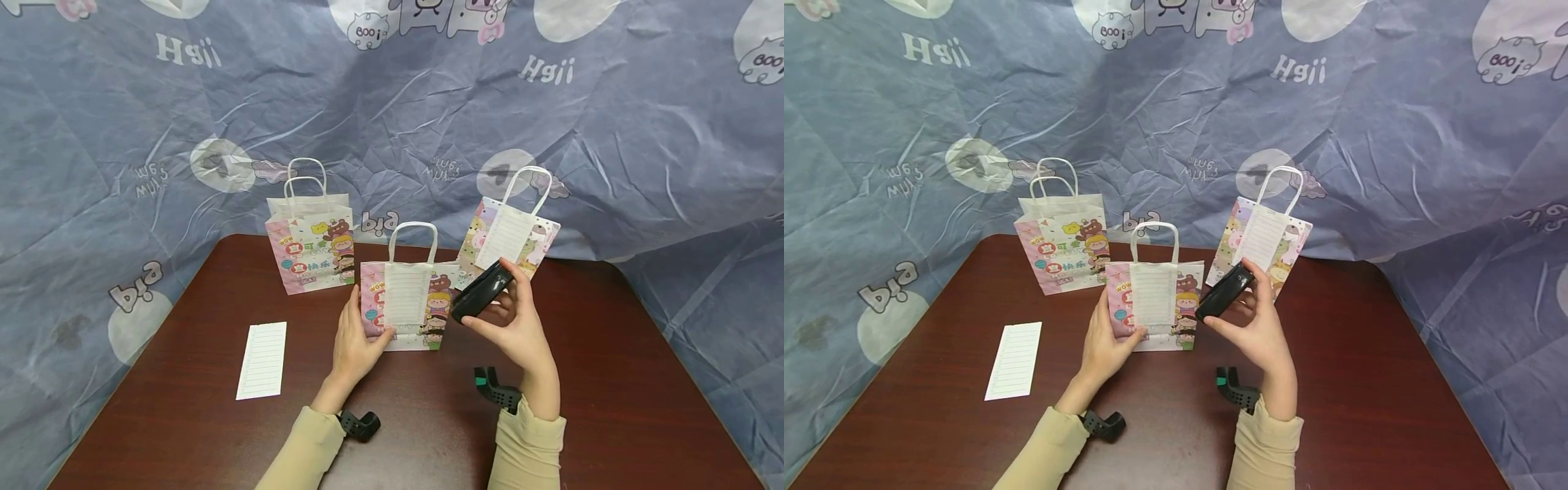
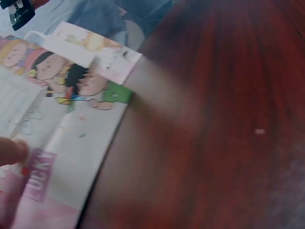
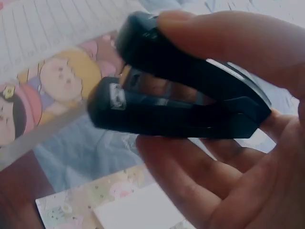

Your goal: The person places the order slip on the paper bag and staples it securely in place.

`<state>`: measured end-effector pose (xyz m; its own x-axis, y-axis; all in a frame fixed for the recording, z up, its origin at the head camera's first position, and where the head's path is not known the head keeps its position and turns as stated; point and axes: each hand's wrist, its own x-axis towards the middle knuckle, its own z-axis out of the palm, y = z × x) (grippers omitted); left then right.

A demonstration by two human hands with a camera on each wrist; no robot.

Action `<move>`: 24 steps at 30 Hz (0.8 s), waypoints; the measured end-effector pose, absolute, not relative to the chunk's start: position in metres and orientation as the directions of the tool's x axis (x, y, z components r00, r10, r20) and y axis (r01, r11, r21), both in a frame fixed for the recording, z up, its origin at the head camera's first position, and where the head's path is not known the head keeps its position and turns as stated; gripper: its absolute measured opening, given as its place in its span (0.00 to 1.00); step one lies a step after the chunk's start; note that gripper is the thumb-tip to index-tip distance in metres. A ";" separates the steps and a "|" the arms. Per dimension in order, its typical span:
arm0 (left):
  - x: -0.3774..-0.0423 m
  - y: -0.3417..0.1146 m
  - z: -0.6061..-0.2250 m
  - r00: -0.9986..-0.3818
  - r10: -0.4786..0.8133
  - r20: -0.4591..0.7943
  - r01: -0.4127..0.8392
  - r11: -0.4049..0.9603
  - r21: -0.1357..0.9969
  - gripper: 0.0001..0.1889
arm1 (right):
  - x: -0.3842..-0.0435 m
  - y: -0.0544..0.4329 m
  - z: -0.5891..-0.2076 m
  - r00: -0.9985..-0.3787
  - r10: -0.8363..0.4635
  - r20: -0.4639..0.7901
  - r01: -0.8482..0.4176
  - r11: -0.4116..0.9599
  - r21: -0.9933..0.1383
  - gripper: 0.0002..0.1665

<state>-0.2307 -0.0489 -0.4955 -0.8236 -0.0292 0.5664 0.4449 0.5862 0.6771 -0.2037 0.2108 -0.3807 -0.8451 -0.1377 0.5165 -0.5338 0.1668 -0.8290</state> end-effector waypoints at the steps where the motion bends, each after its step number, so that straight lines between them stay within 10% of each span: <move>1: -0.231 -0.048 -0.498 -0.824 -0.039 0.565 0.438 0.589 0.679 0.53 | -0.204 0.213 -0.382 -0.854 -0.147 0.499 -0.519 0.173 -0.837 0.63; 24: -0.240 -0.041 -0.520 -0.860 -0.161 0.484 0.321 0.566 0.760 0.45 | -0.229 0.246 -0.441 -0.957 -0.224 0.185 -0.217 0.126 -0.968 0.59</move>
<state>-0.2399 -0.0410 -0.5200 -0.8602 -0.1611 0.4838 0.3212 0.5656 0.7595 -0.2293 0.2464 -0.4411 -0.9568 -0.2237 0.1855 -0.2171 0.1262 -0.9679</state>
